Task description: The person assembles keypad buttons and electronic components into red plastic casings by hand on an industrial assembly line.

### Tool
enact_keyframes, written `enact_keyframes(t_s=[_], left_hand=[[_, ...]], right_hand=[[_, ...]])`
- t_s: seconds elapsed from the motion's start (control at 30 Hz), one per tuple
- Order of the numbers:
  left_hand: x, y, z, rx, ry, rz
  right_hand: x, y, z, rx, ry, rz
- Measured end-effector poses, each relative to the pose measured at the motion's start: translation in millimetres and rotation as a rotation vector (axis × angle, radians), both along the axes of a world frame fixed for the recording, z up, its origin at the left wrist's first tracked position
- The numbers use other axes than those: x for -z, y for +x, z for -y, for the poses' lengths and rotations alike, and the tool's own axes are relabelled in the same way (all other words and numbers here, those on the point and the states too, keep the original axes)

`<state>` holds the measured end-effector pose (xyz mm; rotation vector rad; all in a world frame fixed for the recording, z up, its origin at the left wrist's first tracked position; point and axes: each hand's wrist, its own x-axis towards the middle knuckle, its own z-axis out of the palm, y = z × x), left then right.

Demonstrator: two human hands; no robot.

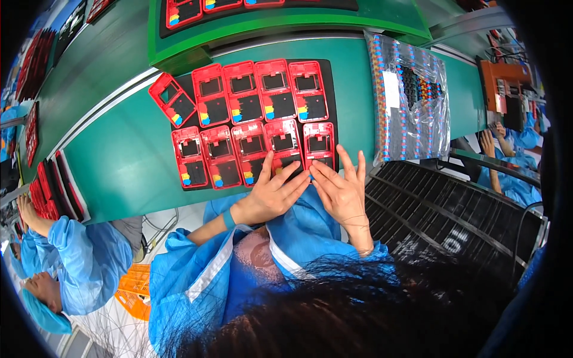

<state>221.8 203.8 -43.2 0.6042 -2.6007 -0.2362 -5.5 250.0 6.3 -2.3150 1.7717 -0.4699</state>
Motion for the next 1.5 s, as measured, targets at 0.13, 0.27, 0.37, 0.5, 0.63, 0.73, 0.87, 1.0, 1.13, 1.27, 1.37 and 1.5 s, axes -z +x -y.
enact_keyframes(t_s=[0.13, 0.27, 0.37, 0.5, 0.63, 0.73, 0.87, 1.0, 1.13, 1.27, 1.37, 1.5], left_hand=[[6, -6, -2, -0.032, 0.002, -0.007], [2, -20, 3, -0.089, 0.019, 0.076], [-4, -26, 1, -0.073, 0.030, 0.145], [-1, -28, -2, -0.094, -0.058, 0.184], [-8, -30, -2, -0.080, -0.065, 0.258], [-12, -32, -4, -0.079, -0.117, 0.303], [-19, -33, 3, -0.058, -0.110, 0.321], [-22, -28, 21, -0.045, 0.032, 0.188], [-44, -34, 84, -0.170, -0.056, 0.163], [-24, -37, 117, -0.173, -0.058, 0.177], [-20, -35, 115, -0.152, -0.073, 0.191], [-27, -40, 110, -0.143, -0.057, 0.202]], right_hand=[[7, 18, -15, 0.061, 0.030, -0.086], [48, 18, -26, 0.096, 0.028, -0.015], [51, 1, -33, 0.089, -0.109, -0.048], [48, 9, -31, 0.155, -0.092, -0.149], [33, 7, -30, 0.153, -0.103, -0.185], [42, 6, -34, 0.169, -0.117, -0.185], [35, 7, -36, 0.156, -0.040, -0.175], [12, -9, -13, 0.098, 0.009, 0.292], [6, -6, 61, 0.122, -0.135, 0.094], [13, -3, 101, 0.083, -0.221, -0.066], [14, 2, 106, 0.098, -0.238, -0.099], [8, 1, 116, 0.053, -0.246, -0.151]])
